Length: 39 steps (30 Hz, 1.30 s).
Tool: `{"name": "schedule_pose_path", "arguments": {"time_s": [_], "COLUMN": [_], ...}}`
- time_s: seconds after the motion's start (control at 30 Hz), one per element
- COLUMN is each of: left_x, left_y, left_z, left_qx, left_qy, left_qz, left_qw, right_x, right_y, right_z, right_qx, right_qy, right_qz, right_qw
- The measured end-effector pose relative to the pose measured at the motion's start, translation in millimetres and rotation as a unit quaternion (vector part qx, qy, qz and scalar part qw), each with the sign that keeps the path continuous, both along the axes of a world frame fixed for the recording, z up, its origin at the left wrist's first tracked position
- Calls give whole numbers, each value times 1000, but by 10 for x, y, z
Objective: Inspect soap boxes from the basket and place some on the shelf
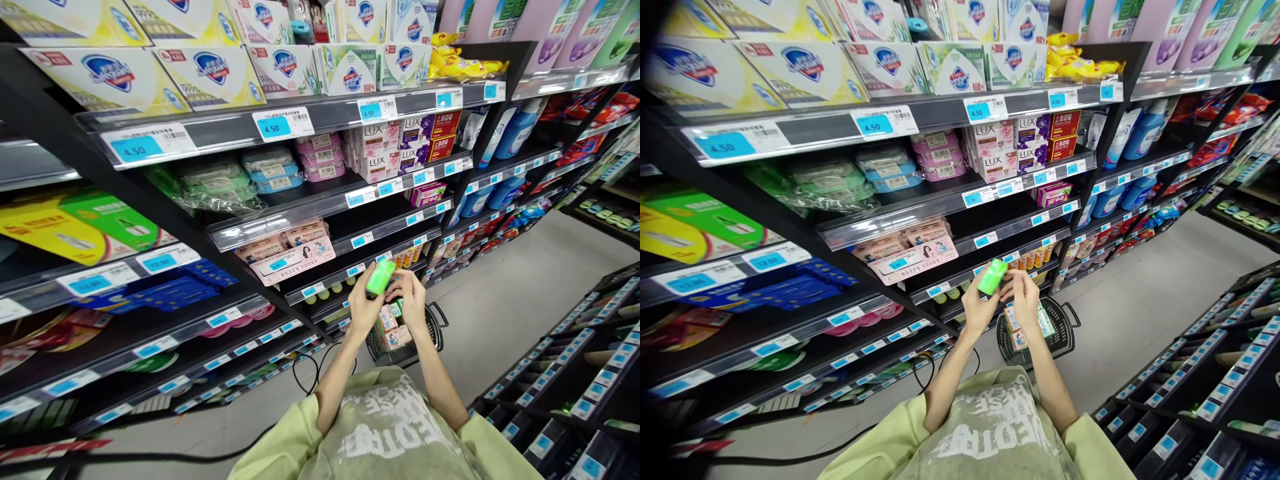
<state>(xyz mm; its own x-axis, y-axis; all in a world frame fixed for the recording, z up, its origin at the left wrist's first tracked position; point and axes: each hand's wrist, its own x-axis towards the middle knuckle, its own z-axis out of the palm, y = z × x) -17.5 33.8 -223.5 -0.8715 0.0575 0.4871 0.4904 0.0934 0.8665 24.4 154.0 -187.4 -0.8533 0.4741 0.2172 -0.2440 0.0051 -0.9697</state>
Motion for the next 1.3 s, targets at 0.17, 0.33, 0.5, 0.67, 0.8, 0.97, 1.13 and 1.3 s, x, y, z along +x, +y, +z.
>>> {"name": "schedule_pose_path", "arguments": {"time_s": [0.17,0.33,0.5,0.67,0.8,0.97,1.13,1.3], "left_x": [25,-45,-115,-120,-138,-144,-168,-218], "left_y": [212,141,41,42,36,29,-65,-97], "left_z": [37,65,-4,-7,-7,-2,53,85], "left_qx": [355,384,294,267,256,245,253,230], "left_qy": [-288,-281,-237,-236,-235,-236,-186,-185], "left_qz": [-87,-111,-69,-78,-79,-90,-224,-195], "left_qw": [885,872,923,931,934,936,923,935], "right_x": [-96,-181,-184,-172,-171,-192,-214,-117], "right_y": [87,164,263,286,278,279,317,411], "right_z": [-66,-226,-204,-149,-137,-145,-137,-103], "right_qx": [60,-67,-79,-61,-74,-74,-126,-180], "right_qy": [-12,-43,-1,-1,-3,4,-15,-77], "right_qz": [-10,46,0,-3,-3,-6,-4,117], "right_qw": [998,996,997,998,997,997,992,974]}}
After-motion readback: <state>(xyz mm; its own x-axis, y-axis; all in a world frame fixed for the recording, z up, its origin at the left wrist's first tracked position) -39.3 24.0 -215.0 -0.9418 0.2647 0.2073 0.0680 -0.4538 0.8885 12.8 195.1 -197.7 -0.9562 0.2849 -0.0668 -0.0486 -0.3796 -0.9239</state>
